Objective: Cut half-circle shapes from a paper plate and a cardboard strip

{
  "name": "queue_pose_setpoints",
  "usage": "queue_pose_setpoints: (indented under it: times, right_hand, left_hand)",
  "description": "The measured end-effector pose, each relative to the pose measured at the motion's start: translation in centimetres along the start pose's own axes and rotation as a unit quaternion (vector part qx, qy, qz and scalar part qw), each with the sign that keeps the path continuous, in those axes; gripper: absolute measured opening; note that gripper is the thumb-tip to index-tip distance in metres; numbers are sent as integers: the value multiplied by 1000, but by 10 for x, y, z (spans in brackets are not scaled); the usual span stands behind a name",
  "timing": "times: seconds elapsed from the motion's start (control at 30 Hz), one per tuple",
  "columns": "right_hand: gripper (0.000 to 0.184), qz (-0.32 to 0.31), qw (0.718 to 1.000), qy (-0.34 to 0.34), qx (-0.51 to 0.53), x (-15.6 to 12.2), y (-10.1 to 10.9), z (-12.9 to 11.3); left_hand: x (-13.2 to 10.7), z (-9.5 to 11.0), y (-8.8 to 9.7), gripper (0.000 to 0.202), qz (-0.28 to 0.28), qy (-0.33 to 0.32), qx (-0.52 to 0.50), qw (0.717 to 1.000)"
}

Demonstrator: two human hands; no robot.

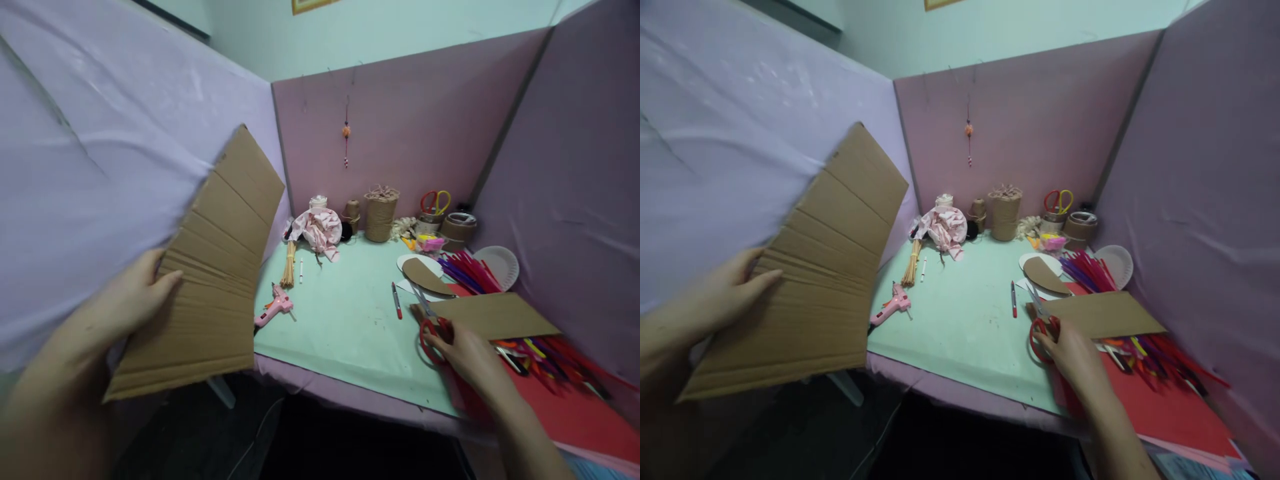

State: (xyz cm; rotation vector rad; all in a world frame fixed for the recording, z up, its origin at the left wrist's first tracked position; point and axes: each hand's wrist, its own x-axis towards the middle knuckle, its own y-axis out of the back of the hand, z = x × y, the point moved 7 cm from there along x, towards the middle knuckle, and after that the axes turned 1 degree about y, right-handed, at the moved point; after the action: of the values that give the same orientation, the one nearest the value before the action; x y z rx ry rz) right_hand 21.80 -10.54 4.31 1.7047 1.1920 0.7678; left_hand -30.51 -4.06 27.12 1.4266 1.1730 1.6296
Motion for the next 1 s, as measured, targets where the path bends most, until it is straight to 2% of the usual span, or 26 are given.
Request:
queue_pose_setpoints:
  times: [0.1, 0.23, 0.37, 0.47, 0.6, 0.73, 0.87, 1.0]
  right_hand:
    - [31, -10, 1000, -10, -3, 1, -1, 1]
    - [33, -4, 1000, -3, -1, 2, -1, 3]
    - [35, -1, 1000, 1, 10, 1, -3, 5]
    - [32, -2, 1000, 5, 17, -1, -1, 3]
    - [29, 11, 1000, 3, 8, -2, 3, -1]
    - [33, 13, 1000, 0, 6, -1, 2, 1]
    - [34, 16, 1000, 9, 2, 0, -1, 3]
    - [35, 8, 1000, 6, -8, 0, -2, 4]
  left_hand:
    - [27, 27, -1, 48, -85, -34, -4, 996]
    - [70, 62, -3, 43, -147, -66, 45, 986]
    - [106, 88, -13, 38, -168, -89, 62, 980]
    - [124, 100, -23, 37, -174, -107, 74, 976]
    - [130, 108, -30, 38, -161, -132, 107, 972]
    - [119, 113, -28, 44, -110, -155, 120, 974]
    - [113, 114, -29, 32, -94, -172, 112, 974]
    - [123, 106, -30, 27, -95, -177, 99, 975]
